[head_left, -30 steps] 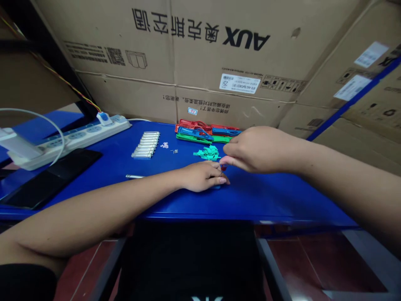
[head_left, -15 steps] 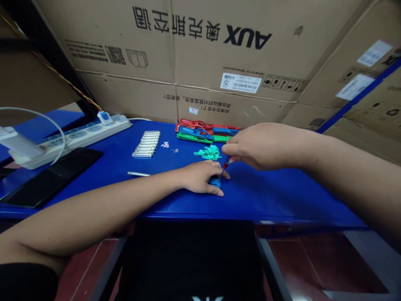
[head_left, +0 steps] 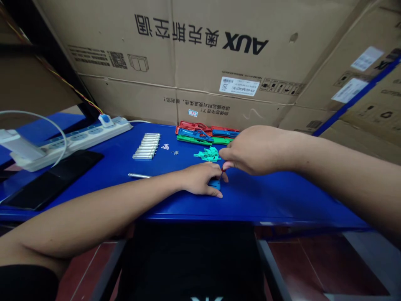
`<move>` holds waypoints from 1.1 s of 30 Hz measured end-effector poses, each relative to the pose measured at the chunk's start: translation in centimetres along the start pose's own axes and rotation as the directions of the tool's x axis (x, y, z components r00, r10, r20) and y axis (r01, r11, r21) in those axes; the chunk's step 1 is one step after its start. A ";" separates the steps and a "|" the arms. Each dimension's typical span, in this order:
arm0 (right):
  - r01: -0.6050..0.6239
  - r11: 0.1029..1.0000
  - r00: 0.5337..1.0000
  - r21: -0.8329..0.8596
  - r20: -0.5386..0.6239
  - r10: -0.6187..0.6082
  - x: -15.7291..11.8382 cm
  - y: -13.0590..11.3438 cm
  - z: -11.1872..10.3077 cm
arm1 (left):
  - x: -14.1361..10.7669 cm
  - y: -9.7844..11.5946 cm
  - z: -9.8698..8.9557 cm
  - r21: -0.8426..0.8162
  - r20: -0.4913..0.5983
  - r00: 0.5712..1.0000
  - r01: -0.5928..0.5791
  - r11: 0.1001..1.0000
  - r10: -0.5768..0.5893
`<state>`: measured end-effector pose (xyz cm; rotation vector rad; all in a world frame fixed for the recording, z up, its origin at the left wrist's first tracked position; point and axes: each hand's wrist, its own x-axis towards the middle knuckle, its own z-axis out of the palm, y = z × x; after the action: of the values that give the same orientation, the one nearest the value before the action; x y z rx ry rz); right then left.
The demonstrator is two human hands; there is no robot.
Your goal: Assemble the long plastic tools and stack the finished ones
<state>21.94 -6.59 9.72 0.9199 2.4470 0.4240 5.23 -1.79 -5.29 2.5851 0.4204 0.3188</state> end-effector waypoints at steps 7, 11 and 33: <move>-0.037 0.997 0.999 0.060 -0.025 0.039 -1.7 1.4 -0.2 | 0.0 0.8 -0.1 0.002 -0.040 0.998 0.044 0.999 -0.044; -0.109 0.966 0.970 0.235 -0.186 0.155 -4.6 3.5 2.9 | -1.0 1.5 -3.3 0.043 -0.002 0.996 0.094 0.995 -0.094; -0.295 0.846 0.833 0.444 -0.313 0.455 1.6 -9.7 8.1 | -3.6 -0.2 -6.8 0.574 -0.050 0.989 -0.085 0.815 0.138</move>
<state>20.15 -11.59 -1.87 1.6584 2.7767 0.3001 -0.21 0.06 -0.18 3.2063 0.4490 0.4002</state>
